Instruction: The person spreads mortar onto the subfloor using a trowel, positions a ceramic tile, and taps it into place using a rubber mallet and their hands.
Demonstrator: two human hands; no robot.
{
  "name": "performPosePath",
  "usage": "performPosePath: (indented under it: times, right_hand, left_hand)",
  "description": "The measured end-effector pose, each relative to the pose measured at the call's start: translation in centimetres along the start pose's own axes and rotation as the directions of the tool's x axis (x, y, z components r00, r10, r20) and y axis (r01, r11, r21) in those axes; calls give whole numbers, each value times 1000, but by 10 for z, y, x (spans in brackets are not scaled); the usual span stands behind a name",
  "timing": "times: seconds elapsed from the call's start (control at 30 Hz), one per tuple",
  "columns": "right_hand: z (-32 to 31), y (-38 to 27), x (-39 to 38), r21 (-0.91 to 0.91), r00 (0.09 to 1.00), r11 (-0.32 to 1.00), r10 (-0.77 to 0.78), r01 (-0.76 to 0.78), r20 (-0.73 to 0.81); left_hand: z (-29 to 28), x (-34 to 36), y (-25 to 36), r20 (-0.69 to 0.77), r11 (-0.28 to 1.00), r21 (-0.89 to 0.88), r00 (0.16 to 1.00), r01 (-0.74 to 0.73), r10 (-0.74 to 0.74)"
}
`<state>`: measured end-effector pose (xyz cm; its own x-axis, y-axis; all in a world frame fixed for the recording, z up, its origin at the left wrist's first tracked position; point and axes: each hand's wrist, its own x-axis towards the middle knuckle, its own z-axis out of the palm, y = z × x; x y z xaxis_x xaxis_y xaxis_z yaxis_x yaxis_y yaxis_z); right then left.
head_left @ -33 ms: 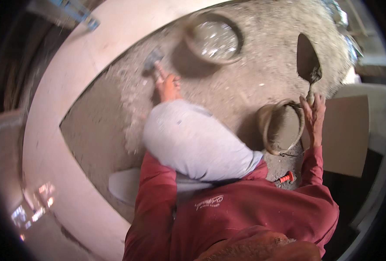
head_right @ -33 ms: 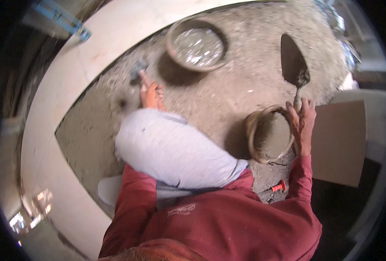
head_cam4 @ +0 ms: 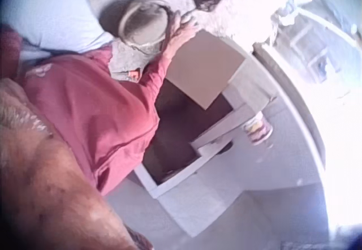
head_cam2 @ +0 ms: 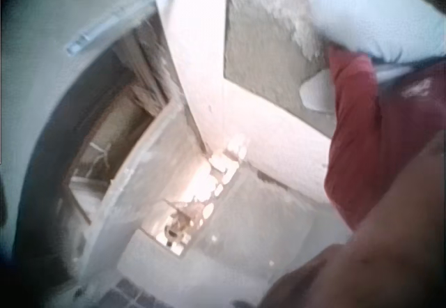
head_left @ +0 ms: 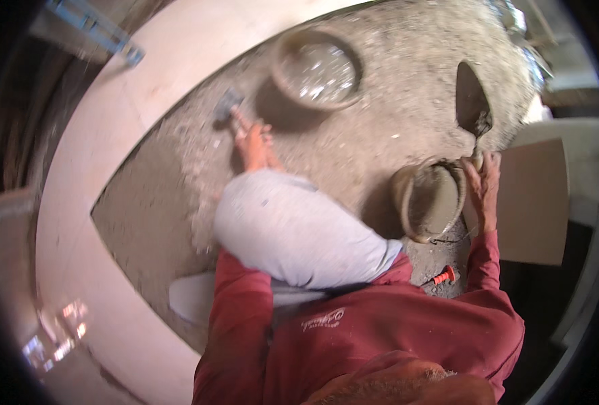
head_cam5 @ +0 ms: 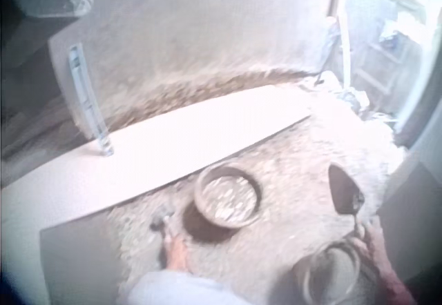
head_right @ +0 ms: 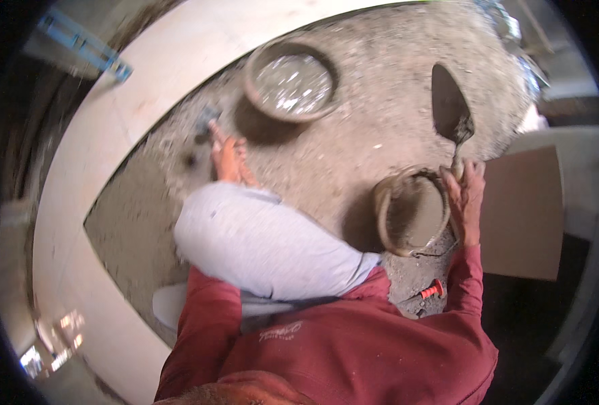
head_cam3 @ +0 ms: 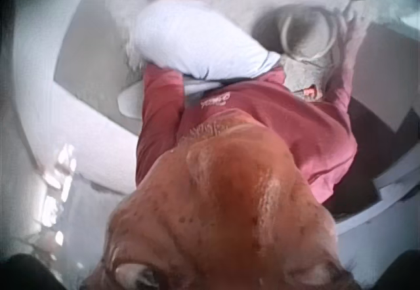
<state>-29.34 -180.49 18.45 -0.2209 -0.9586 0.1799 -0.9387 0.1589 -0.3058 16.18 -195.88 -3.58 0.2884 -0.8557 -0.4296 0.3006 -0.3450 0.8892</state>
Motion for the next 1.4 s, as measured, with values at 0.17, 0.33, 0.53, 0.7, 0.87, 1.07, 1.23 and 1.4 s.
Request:
performPosePath:
  times: [0.17, 0.33, 0.53, 0.7, 0.87, 1.07, 1.23, 1.4]
  right_hand:
    - [-24, 49, -57, 525, 861, 682, 396, -509, 320]
    - [-21, 21, -82, 706, 827, 459, 448, -540, 340]
    - [-19, -16, -109, 745, 824, 410, 464, -526, 326]
    - [-9, -56, -84, 689, 818, 442, 275, -574, 504]
    - [-1, -79, -12, 833, 855, 238, 291, -500, 430]
    - [27, -122, -1, 825, 822, -4, 85, -565, 563]
    - [62, -131, -7, 875, 862, -48, 156, -482, 483]
    - [51, -170, -16, 828, 814, -113, 151, -549, 561]
  left_hand:
    - [-5, 40, -10, 263, 980, 197, 961, 38, -90]
    - [-46, 57, 2, 337, 871, 475, 890, 122, -309]
    - [-96, 47, 54, 281, 842, 524, 908, 125, -310]
    - [-150, 21, 67, 169, 834, 528, 943, 160, -287]
    - [-185, -16, 78, 162, 906, 399, 962, 140, -220]
    - [-194, -44, 67, 251, 958, 267, 951, 110, -179]
    - [-182, -42, 31, 400, 959, 283, 908, 8, -126]
    - [-189, -97, -20, 456, 990, 23, 880, 141, -136]
